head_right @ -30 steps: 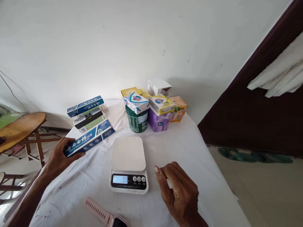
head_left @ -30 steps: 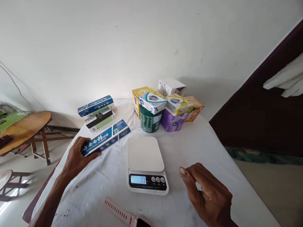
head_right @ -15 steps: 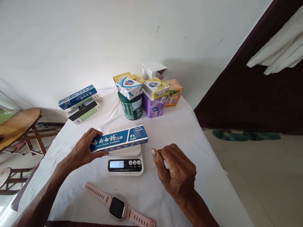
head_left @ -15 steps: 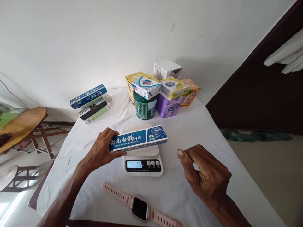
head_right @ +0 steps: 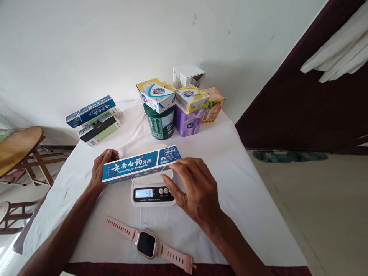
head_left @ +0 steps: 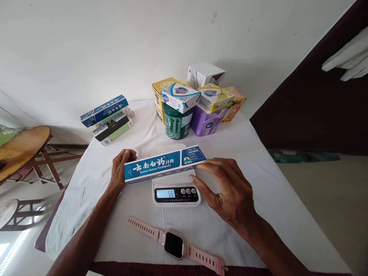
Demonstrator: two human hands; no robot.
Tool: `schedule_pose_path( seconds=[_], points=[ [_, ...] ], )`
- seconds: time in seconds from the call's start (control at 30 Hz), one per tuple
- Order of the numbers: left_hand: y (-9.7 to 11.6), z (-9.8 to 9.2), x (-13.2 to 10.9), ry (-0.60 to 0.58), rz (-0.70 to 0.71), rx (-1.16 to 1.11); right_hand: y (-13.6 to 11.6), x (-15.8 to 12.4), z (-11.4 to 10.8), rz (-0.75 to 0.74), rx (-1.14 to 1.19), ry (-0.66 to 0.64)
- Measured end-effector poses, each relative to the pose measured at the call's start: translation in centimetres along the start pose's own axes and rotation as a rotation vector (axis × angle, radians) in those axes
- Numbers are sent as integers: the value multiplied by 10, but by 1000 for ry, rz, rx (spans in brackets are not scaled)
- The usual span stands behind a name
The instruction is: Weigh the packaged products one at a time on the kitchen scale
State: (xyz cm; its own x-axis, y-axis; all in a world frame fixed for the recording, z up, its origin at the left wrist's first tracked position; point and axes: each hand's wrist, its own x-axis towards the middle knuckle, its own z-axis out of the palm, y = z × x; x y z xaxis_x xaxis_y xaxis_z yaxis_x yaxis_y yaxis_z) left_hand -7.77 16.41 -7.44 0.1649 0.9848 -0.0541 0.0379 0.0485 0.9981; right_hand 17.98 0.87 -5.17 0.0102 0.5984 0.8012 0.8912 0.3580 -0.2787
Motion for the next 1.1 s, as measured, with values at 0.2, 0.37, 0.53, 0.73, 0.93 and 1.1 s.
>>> schedule_pose_path(
  seconds=[0.2,0.37,0.53,0.73,0.93,1.1],
  points=[
    [0,-5,2,-25,24,54,-22,33,38,-67,-102,-367],
    [0,-6,4,-29,39,103,-25,46,54,-69,-124,-525],
    [0,-8,6,-51,63,144,-21,46,52,-87,-108,-526],
    [-6,-10,8,-63,151,216,-17,34,24,-68,-107,-371],
    [-10,-10,9,-106,187,198,-2,-1,-39,126,-356,-198],
    [-10,-11,9,-113,187,214,8,-41,-73,401,-593,-211]
  ],
)
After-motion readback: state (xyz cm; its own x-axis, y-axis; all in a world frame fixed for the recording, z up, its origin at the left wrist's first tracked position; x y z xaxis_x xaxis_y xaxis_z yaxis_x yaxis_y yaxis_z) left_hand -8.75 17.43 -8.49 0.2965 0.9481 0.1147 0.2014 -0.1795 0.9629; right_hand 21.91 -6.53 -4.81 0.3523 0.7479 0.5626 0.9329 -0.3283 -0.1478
